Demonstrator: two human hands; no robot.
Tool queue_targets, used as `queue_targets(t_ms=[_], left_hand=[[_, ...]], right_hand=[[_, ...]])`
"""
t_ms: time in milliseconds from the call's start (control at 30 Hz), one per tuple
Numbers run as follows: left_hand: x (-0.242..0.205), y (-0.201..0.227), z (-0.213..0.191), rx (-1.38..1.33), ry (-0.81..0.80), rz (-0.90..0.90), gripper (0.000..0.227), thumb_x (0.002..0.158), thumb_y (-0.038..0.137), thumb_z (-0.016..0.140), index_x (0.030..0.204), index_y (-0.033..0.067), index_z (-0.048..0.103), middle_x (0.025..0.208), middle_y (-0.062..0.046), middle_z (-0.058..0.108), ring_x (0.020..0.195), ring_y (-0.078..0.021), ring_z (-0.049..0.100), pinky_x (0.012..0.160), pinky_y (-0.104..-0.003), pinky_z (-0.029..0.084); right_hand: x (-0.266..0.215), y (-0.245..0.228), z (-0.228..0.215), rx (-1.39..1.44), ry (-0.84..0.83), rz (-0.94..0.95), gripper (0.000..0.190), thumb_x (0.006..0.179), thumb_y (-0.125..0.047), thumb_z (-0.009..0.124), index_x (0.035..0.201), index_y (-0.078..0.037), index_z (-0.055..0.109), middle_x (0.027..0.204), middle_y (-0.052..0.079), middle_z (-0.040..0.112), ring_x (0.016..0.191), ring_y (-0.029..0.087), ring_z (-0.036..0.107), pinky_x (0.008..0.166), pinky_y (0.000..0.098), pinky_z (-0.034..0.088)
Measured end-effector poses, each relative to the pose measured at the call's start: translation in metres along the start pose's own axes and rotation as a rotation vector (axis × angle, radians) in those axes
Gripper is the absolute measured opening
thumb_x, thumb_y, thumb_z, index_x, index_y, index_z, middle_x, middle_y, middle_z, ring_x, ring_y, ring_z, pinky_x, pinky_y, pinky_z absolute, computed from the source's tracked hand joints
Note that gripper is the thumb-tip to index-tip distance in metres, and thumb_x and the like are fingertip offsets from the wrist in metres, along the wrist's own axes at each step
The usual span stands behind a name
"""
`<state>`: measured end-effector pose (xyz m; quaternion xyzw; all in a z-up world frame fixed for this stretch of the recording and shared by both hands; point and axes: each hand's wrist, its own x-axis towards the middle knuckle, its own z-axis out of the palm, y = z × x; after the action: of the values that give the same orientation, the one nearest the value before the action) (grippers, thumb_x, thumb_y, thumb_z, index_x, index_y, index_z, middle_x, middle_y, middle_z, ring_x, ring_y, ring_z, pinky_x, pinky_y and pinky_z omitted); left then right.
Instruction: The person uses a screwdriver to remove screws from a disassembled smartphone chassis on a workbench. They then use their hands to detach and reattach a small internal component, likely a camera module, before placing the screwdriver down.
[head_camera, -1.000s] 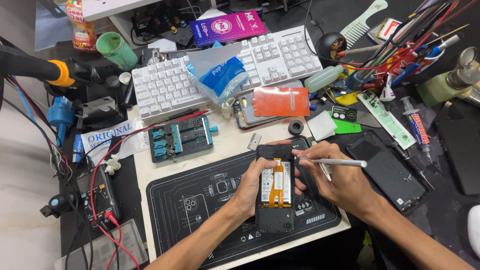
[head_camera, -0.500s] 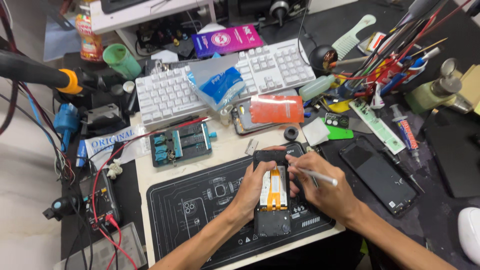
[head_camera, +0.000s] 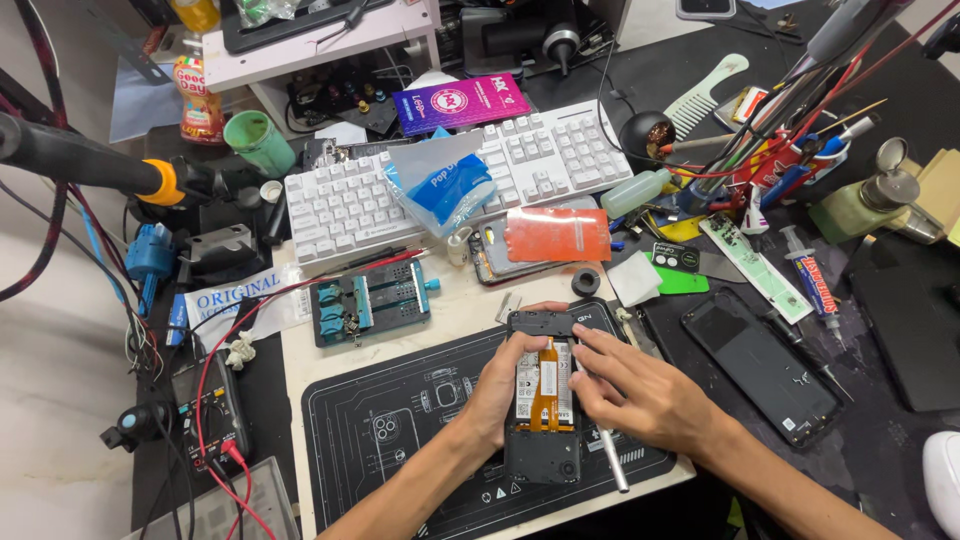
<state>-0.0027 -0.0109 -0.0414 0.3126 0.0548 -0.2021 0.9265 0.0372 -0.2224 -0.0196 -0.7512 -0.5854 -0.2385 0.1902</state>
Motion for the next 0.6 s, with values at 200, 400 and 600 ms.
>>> queue_targets(t_ms=[200,400,600], left_hand=[[0.001,0.001,-0.005,0.018,-0.015,-0.018,0.044,0.099,0.023,0.052,0.142,0.0123,0.052,0.111,-0.01,0.069,0.09,-0.0181,0.072,0.078,-0.032,0.062],[0.003,0.002,-0.008,-0.019,-0.069,-0.055,0.044,0.099,0.022,0.05,0.142,0.0147,0.051,0.108,-0.013,0.068,0.09,-0.0218,0.074,0.077,-0.035,0.063],[0.006,-0.003,-0.015,-0.042,-0.085,-0.065,0.042,0.1,0.021,0.05,0.14,0.0099,0.051,0.106,-0.014,0.068,0.087,-0.0229,0.074,0.073,-0.035,0.064]], right_hand=[[-0.001,0.002,0.001,-0.035,0.018,-0.034,0.031,0.079,0.0,0.077,0.105,-0.007,0.062,0.118,0.018,0.068,0.12,0.04,0.066,0.097,0.0439,0.058],[-0.002,0.002,0.006,0.002,0.031,-0.02,0.032,0.078,0.0,0.077,0.107,-0.006,0.062,0.118,0.018,0.067,0.121,0.041,0.066,0.099,0.045,0.059],[-0.003,0.004,0.006,0.034,0.08,-0.025,0.029,0.08,-0.001,0.08,0.1,-0.006,0.06,0.119,0.02,0.064,0.122,0.043,0.064,0.094,0.0407,0.058]])
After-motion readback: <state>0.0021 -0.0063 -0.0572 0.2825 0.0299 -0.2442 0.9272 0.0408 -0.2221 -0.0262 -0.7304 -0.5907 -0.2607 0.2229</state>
